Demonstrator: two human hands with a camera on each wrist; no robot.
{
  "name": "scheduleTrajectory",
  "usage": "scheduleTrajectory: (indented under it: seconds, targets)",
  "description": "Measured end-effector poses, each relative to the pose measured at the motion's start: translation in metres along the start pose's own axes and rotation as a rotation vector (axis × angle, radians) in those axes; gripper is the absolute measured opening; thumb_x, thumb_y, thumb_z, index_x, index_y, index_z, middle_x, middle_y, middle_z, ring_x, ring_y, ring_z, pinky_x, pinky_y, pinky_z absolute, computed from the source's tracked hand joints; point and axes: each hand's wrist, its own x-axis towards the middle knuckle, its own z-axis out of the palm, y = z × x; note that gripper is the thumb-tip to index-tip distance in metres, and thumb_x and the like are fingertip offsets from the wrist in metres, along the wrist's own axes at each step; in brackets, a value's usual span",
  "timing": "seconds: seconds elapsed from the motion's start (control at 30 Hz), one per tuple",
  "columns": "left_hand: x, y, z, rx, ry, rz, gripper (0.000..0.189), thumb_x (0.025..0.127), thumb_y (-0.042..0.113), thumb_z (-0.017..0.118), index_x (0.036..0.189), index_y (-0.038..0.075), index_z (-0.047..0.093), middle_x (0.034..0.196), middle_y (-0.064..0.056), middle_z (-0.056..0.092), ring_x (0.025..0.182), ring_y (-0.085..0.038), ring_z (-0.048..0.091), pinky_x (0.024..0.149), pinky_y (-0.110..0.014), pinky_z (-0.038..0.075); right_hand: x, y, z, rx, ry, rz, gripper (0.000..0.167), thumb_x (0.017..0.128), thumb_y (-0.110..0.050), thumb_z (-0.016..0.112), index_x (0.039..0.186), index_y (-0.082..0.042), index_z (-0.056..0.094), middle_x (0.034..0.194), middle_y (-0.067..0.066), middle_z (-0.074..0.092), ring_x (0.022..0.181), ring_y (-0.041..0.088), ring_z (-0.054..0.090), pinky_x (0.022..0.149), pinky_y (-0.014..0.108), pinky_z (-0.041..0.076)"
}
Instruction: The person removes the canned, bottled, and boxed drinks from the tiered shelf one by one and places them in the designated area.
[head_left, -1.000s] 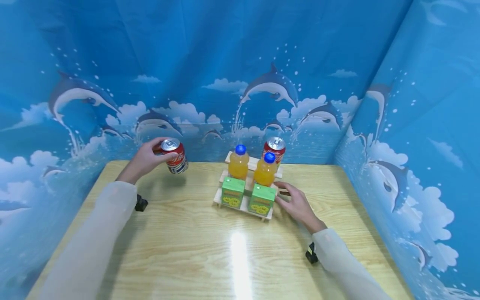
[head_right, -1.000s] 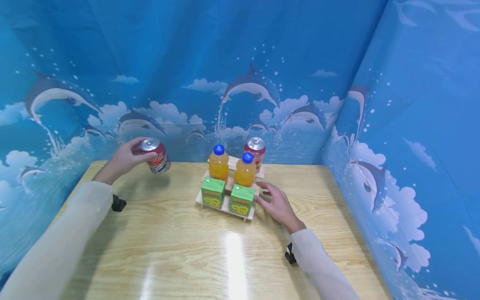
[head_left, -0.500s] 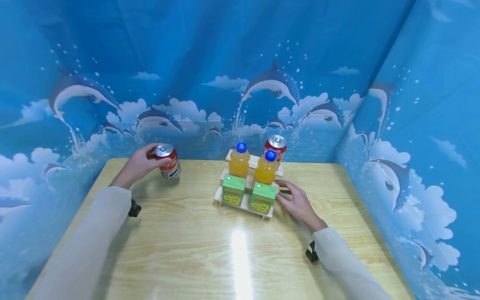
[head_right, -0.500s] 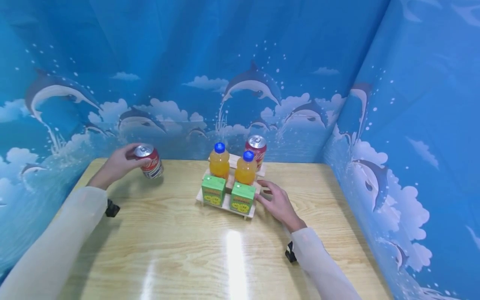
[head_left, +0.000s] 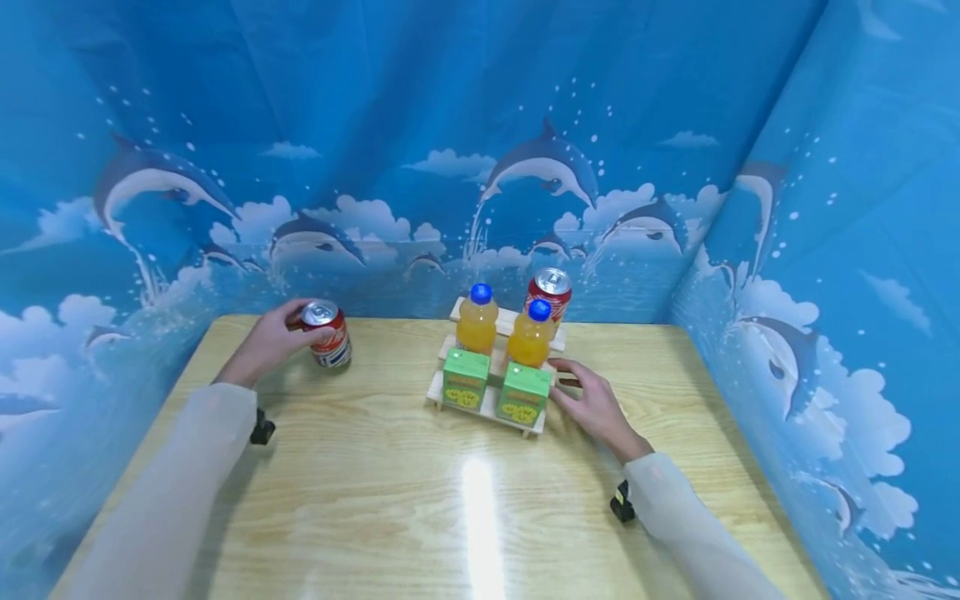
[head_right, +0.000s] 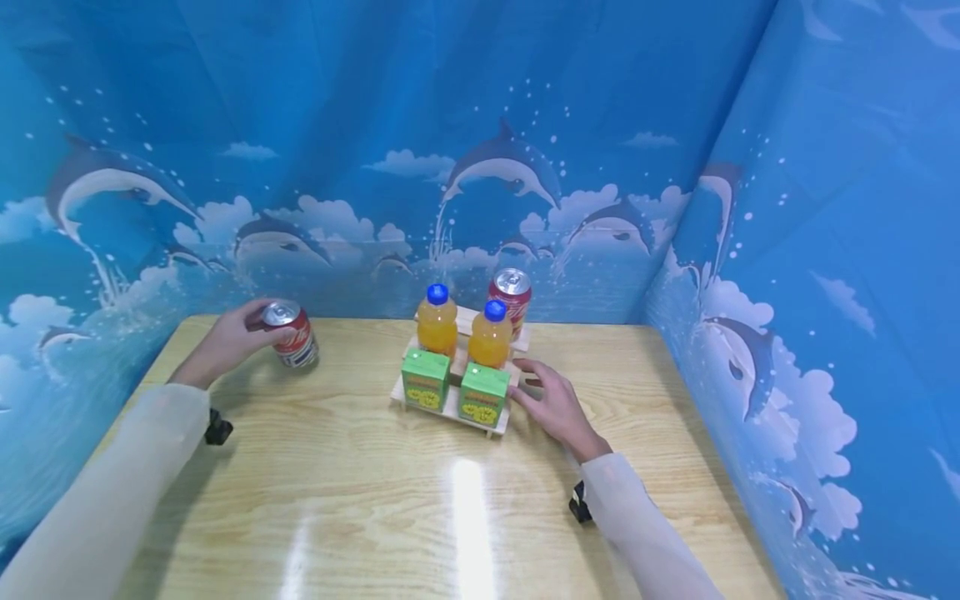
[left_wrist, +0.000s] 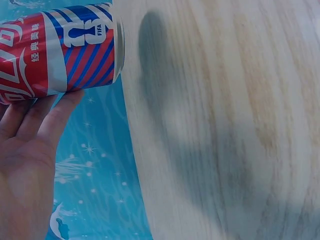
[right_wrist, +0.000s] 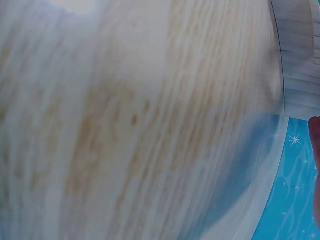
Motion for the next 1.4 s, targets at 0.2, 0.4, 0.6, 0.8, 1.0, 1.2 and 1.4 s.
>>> scheduleTrajectory:
  seconds: [0.2,0.4,0.6,0.8,1.0,1.2,1.4]
  targets:
    - [-0.002,-0.006,0.001,0.009,-0.007,-0.015,0.119,0.09,0.078,0.073,0.174,0.011,0.023,0.171,-0.031,0.036,0.156,-0.053,0.039,0.12,-0.072,0.042,0.0,-0.001,0.0,-0.004,0.0,0.007,0.049,0.102,-0.02,0.078,0.146,-0.005,0.063,0.149,0.018,0.067,0.127,0.041,0.071,0.106,0.055,0.061]
    - [-0.003,-0.012,0.002,0.006,-0.014,-0.036,0.119,0.09,0.078,0.073,0.175,0.011,0.021,0.171,-0.031,0.036,0.155,-0.053,0.038,0.12,-0.072,0.042,0.001,-0.001,0.0,-0.004,0.002,-0.001,0.049,0.102,-0.018,0.078,0.146,-0.004,0.063,0.149,0.019,0.067,0.127,0.041,0.071,0.106,0.056,0.061]
    - [-0.003,-0.02,0.004,-0.024,-0.014,-0.049,0.118,0.09,0.076,0.074,0.175,0.012,0.021,0.17,-0.031,0.037,0.156,-0.053,0.039,0.121,-0.072,0.041,0.001,-0.001,0.001,-0.003,-0.002,0.007,0.049,0.103,-0.021,0.078,0.146,-0.005,0.063,0.15,0.018,0.067,0.128,0.04,0.071,0.107,0.055,0.06]
    - [-0.005,-0.023,0.006,-0.031,-0.007,-0.049,0.111,0.093,0.072,0.075,0.174,0.015,0.024,0.17,-0.03,0.038,0.155,-0.053,0.04,0.12,-0.072,0.043,0.001,-0.001,0.0,0.002,-0.008,0.02,0.049,0.103,-0.021,0.077,0.146,-0.004,0.063,0.15,0.018,0.067,0.129,0.041,0.071,0.108,0.056,0.06]
    - [-0.003,-0.025,0.007,-0.029,-0.001,-0.035,0.11,0.091,0.074,0.074,0.172,0.016,0.028,0.169,-0.029,0.04,0.155,-0.052,0.039,0.12,-0.074,0.042,0.001,-0.003,0.0,0.007,-0.013,0.033,0.049,0.103,-0.018,0.076,0.148,-0.004,0.062,0.151,0.018,0.065,0.131,0.041,0.069,0.109,0.056,0.059]
    - [-0.001,-0.029,0.009,-0.02,-0.008,-0.019,0.112,0.09,0.076,0.075,0.171,0.015,0.027,0.169,-0.027,0.038,0.157,-0.052,0.035,0.12,-0.076,0.04,0.001,-0.004,0.0,0.008,-0.014,0.047,0.049,0.103,-0.017,0.076,0.148,-0.005,0.062,0.152,0.017,0.065,0.132,0.04,0.069,0.11,0.055,0.058]
    - [-0.002,-0.032,0.009,-0.042,-0.032,0.019,0.107,0.094,0.07,0.075,0.173,0.017,0.024,0.171,-0.027,0.036,0.159,-0.053,0.032,0.12,-0.078,0.037,0.001,-0.001,0.001,0.004,-0.015,0.047,0.048,0.104,-0.017,0.076,0.148,-0.005,0.061,0.152,0.017,0.065,0.133,0.04,0.068,0.11,0.055,0.059]
